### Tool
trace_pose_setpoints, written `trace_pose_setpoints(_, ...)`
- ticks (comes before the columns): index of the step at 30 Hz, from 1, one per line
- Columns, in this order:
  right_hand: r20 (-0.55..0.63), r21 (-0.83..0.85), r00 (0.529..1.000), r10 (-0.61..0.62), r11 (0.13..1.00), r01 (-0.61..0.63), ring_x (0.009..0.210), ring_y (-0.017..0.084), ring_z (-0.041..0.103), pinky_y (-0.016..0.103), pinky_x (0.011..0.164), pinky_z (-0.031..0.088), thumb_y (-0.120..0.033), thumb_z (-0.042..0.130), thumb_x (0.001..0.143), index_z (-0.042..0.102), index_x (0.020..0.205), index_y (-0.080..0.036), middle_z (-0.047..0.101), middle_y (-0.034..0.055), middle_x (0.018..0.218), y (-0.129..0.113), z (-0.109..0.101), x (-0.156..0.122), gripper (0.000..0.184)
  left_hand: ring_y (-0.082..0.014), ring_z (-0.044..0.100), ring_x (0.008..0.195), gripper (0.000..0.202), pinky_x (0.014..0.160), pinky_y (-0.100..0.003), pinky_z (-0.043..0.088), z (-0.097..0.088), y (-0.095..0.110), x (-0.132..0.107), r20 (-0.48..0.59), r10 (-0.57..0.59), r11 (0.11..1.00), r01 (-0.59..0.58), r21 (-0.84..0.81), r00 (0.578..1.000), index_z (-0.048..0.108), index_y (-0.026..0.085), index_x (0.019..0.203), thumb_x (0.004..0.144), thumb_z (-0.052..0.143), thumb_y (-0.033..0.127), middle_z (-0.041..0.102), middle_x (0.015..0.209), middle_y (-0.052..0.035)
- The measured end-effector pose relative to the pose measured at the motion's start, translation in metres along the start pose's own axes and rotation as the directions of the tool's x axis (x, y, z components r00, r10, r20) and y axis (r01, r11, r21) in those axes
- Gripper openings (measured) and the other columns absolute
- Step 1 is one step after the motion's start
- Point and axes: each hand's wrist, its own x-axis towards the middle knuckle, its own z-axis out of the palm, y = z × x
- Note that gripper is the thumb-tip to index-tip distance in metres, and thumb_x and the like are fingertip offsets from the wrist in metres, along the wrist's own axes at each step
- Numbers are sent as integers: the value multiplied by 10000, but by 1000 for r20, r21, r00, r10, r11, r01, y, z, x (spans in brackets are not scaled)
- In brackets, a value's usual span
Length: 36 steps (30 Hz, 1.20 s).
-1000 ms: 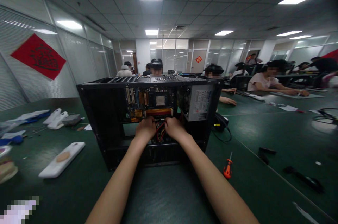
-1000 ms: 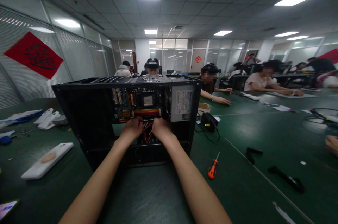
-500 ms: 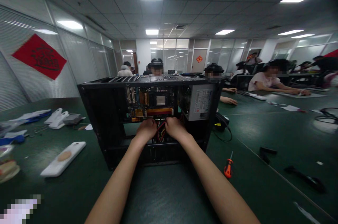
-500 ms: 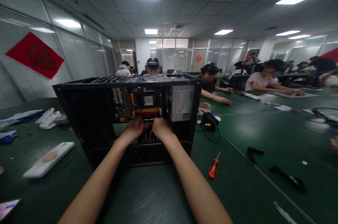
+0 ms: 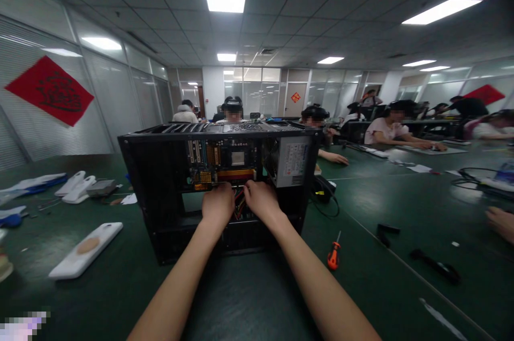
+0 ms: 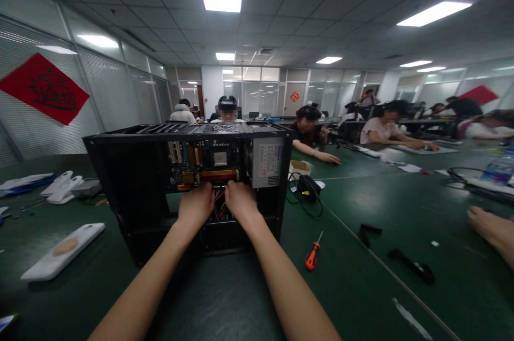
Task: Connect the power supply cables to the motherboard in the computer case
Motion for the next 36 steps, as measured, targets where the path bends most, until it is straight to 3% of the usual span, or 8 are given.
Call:
trace_pose_setpoints(4, -28, -67, 1000, -11, 998, 9, 786, 234, 731, 277, 641, 458, -356, 345, 1037, 700, 967, -180, 755, 106, 874, 5, -4, -17, 402, -337, 729, 846, 397, 711, -422, 552, -4, 13, -12, 35, 59, 994, -55, -90, 998, 703, 167, 993, 997, 354, 356, 745, 914, -148)
trace_pose_setpoints(9, -42, -127, 993, -109, 987, 103, 751, 214, 716, 265, 648, 419, -419, 319, 1047, 704, 885, -178, 752, 104, 848, 31, 5, -57, 481, -325, 733, 830, 455, 716, -408, 549, -4, 18, -20, 18, 81, 985, -78, -152, 997, 749, 187, 919, 993, 339, 370, 758, 886, -140)
trace_pose_setpoints(15, -44, -181, 958, -285, 945, 272, 776, 208, 678, 284, 650, 365, -510, 437, 1013, 651, 912, -177, 721, 77, 849, 50, 13, -78, 408, -303, 737, 790, 449, 694, -382, 542, -3, 23, -33, -24, 37, 989, -40, -143, 999, 759, 189, 889, 984, 358, 368, 759, 843, -128)
trace_pose_setpoints(20, -43, -223, 937, -347, 917, 330, 788, 217, 640, 312, 666, 348, -435, 588, 956, 622, 946, -183, 691, 57, 869, 54, 11, -78, 255, -296, 736, 784, 526, 685, -372, 537, 7, 34, -44, -43, 171, 979, -175, -108, 984, 763, 161, 871, 1009, 298, 362, 758, 839, -138)
trace_pose_setpoints(27, -127, -285, 922, -365, 904, 319, 795, 221, 603, 331, 725, 361, -344, 490, 1013, 628, 911, -154, 662, 85, 853, 71, 11, -93, 256, -298, 730, 786, 527, 687, -380, 535, 5, 28, -41, -42, 150, 981, -154, -118, 988, 768, 175, 909, 1001, 322, 441, 756, 853, -129)
trace_pose_setpoints(36, -62, -258, 975, -216, 947, 193, 895, 249, 592, 349, 822, 395, -250, 480, 996, 624, 945, -158, 647, 98, 912, 49, 0, -103, 178, -284, 721, 872, 542, 766, -362, 514, -1, 31, -38, 13, 84, 970, -78, -229, 996, 785, 209, 994, 1011, 315, 479, 762, 928, -135)
